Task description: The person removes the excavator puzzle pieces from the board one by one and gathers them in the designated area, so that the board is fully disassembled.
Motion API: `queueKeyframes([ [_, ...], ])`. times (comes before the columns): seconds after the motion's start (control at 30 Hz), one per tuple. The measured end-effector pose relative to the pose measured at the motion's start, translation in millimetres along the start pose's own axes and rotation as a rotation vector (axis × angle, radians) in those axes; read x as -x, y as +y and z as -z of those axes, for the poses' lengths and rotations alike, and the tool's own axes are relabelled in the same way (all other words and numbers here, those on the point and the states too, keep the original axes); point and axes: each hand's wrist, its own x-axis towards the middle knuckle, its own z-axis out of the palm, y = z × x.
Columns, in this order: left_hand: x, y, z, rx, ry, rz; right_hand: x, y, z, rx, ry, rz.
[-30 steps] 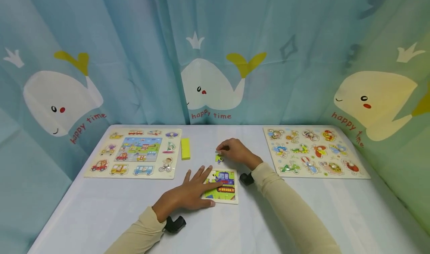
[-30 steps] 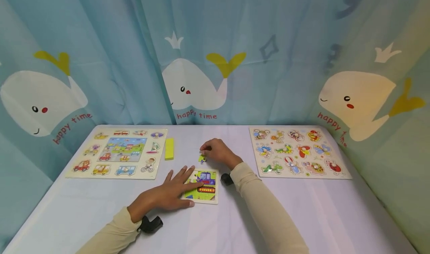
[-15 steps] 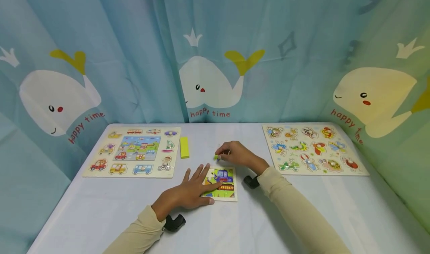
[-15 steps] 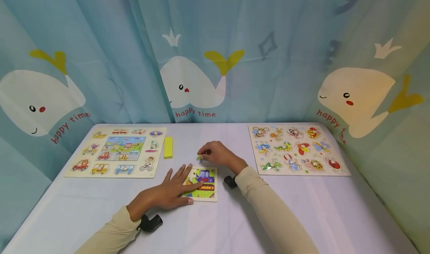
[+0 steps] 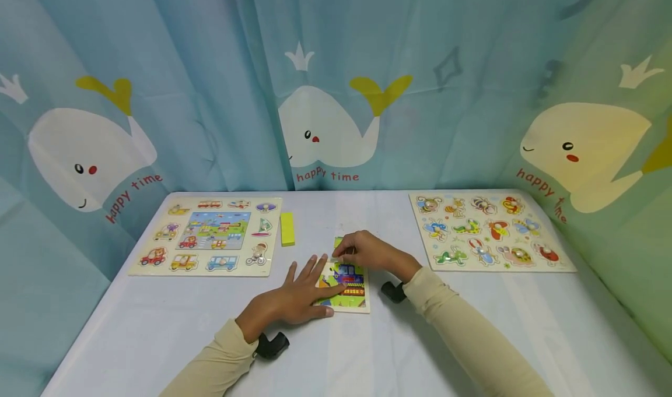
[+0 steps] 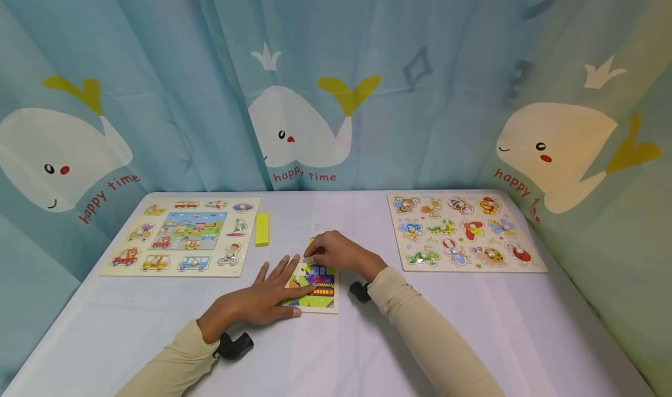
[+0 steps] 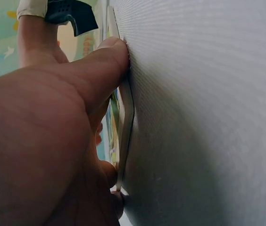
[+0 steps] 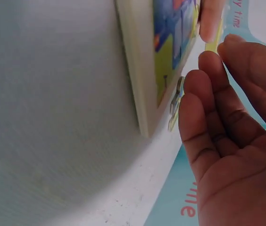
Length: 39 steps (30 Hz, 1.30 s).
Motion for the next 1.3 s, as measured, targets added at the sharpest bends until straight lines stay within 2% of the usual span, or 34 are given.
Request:
queueKeyframes([
  [0.2,0.4,-0.5,0.2,0.019,0.004,-0.001,1.8,-3.8,-0.6,0.011,-0.040,0.011],
  [0.43,-2.0,-2.3,-1.5,0.008,0.011,-0.006,1.1,-4.0,-4.0,0.057,-0.071,0.064],
  [0.67,-2.9,-1.1,-1.2,0.006,0.012,-0.018,3.2,-6.4,-7.8,0.114,-0.063,0.066],
  [1.3,-1.5,-2.7,-2.4,0.009,-0.005,0.007,8.0,-9.2,-7.5,0.031,-0.018,0.040],
])
